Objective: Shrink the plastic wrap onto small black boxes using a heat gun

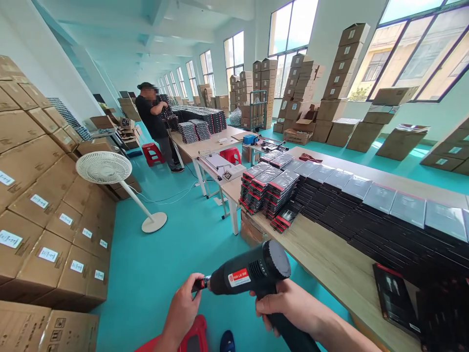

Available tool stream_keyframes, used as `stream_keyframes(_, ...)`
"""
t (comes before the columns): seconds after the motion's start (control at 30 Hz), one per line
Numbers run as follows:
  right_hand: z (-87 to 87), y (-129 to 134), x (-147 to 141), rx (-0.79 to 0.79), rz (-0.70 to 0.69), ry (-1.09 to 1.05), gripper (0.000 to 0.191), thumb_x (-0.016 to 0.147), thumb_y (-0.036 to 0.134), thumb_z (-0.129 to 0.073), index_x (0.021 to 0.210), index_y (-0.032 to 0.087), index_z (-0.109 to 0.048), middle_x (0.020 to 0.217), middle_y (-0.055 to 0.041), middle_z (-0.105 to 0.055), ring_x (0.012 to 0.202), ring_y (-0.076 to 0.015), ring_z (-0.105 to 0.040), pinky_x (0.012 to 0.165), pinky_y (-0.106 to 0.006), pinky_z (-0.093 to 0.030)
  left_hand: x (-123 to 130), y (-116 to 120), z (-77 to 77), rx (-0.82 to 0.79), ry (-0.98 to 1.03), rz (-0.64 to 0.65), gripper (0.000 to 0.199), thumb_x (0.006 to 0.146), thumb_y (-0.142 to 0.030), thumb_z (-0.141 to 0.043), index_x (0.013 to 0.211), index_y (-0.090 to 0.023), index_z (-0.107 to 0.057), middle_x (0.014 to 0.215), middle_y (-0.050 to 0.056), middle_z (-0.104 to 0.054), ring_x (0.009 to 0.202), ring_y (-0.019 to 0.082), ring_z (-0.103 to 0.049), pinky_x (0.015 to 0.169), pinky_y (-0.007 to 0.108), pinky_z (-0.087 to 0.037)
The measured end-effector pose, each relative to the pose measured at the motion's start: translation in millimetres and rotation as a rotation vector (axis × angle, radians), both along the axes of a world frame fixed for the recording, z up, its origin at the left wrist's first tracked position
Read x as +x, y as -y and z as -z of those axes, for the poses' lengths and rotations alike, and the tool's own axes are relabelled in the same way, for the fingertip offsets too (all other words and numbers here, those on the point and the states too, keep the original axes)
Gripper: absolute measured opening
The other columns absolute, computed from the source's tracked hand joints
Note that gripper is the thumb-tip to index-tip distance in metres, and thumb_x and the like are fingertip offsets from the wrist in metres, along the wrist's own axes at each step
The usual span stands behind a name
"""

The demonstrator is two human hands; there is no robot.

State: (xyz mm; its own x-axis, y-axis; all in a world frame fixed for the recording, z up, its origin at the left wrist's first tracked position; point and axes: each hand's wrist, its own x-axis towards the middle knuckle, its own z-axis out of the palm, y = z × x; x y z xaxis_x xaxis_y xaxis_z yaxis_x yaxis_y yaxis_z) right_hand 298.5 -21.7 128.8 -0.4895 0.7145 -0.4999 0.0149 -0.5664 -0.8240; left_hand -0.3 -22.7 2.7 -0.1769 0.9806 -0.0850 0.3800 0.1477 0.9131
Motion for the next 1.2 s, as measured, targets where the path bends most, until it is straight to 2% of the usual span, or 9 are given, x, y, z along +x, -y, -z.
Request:
stream_keyframes(0.07,4.2,-2,0,-0.028,0.026,-0.07,0.031,0.06,0.027,-0.07,0.087,0.016,-0.061,0.065,0.0,-0.065,0.051,-0.0146,-0.057,0.046,-0.027,-0.044,-6,1,3.8,-0.002,-0.051,-0.009,0.022,0.074,-0.032,-0.07,0.096,-0.029,-0.07,0.093,0.002,-0.073,0.09,0.026,-0.066,0.084,0.033,-0.051)
stream_keyframes(0.2,15.7,-7,9,-0.055,0.208,-0.037,0.03,0.064,0.03,-0.068,0.089,0.016,-0.062,0.067,0.0001,-0.065,0.052,-0.0134,-0.057,0.046,-0.025,-0.044,-19,4,11.2,0.023,-0.008,-0.019,0.029,0.077,-0.043,-0.066,0.099,-0.024,-0.067,0.095,0.004,-0.073,0.093,0.026,-0.066,0.083,0.033,-0.053)
stream_keyframes(0.57,12.1,-3,2,-0.019,0.052,-0.005,0.035,0.06,0.031,-0.069,0.091,0.016,-0.061,0.067,0.0,-0.064,0.054,-0.0149,-0.057,0.048,-0.027,-0.044,-22,9,5.6,0.017,0.136,-0.066,0.032,0.071,-0.044,-0.077,0.095,-0.023,-0.071,0.091,0.005,-0.073,0.091,0.026,-0.065,0.085,0.034,-0.051)
stream_keyframes(0.67,13.5,-5,3,0.033,0.103,0.031,0.033,0.062,0.033,-0.069,0.09,0.017,-0.06,0.066,0.0011,-0.061,0.054,-0.0147,-0.056,0.05,-0.028,-0.044,-21,8,5.4,0.02,0.197,-0.084,0.031,0.068,-0.04,-0.08,0.092,-0.022,-0.071,0.09,0.005,-0.072,0.091,0.027,-0.064,0.084,0.034,-0.052)
stream_keyframes(0.83,15.0,-9,9,0.05,0.079,-0.027,0.032,0.07,0.032,-0.068,0.097,0.015,-0.063,0.073,-0.0019,-0.065,0.057,-0.0151,-0.058,0.052,-0.029,-0.044,-20,6,5.4,-0.018,0.423,-0.093,0.035,0.061,-0.032,-0.086,0.09,-0.019,-0.072,0.082,0.005,-0.072,0.083,0.025,-0.064,0.074,0.032,-0.053)
stream_keyframes(0.93,9.7,-11,7,0.066,0.088,-0.066,0.033,0.071,0.032,-0.07,0.098,0.015,-0.063,0.072,-0.0016,-0.065,0.056,-0.0148,-0.058,0.052,-0.028,-0.045,-21,5,3.5,-0.06,0.615,-0.191,0.037,0.061,-0.022,-0.087,0.094,-0.018,-0.073,0.086,0.005,-0.075,0.084,0.024,-0.067,0.073,0.03,-0.053)
stream_keyframes(1.0,3.3,-14,2,0.06,0.105,-0.08,0.033,0.069,0.032,-0.071,0.096,0.015,-0.062,0.07,-0.001,-0.065,0.056,-0.0147,-0.057,0.052,-0.028,-0.045,-20,4,2.2,-0.118,0.811,-0.311,0.034,0.065,-0.018,-0.084,0.098,-0.019,-0.073,0.091,0.005,-0.076,0.084,0.024,-0.07,0.073,0.031,-0.053)
stream_keyframes(1.07,-3.5,-17,-5,0.052,0.095,-0.1,0.034,0.067,0.031,-0.072,0.095,0.015,-0.062,0.07,-0.0009,-0.065,0.057,-0.015,-0.058,0.051,-0.028,-0.046,-17,4,2.1,-0.198,0.986,-0.402,0.024,0.072,-0.018,-0.078,0.095,-0.02,-0.072,0.082,0.003,-0.076,0.07,0.022,-0.07,0.065,0.031,-0.054)
stream_keyframes(1.2,-10.5,-14,-15,0.027,-0.045,-0.094,0.031,0.062,0.027,-0.071,0.09,0.015,-0.063,0.067,-0.0005,-0.065,0.053,-0.0149,-0.058,0.049,-0.027,-0.046,-9,3,5.9,-0.31,1.198,-0.415,0.009,0.088,-0.02,-0.063,0.09,-0.017,-0.07,0.063,0.001,-0.07,0.053,0.019,-0.066,0.053,0.03,-0.053)
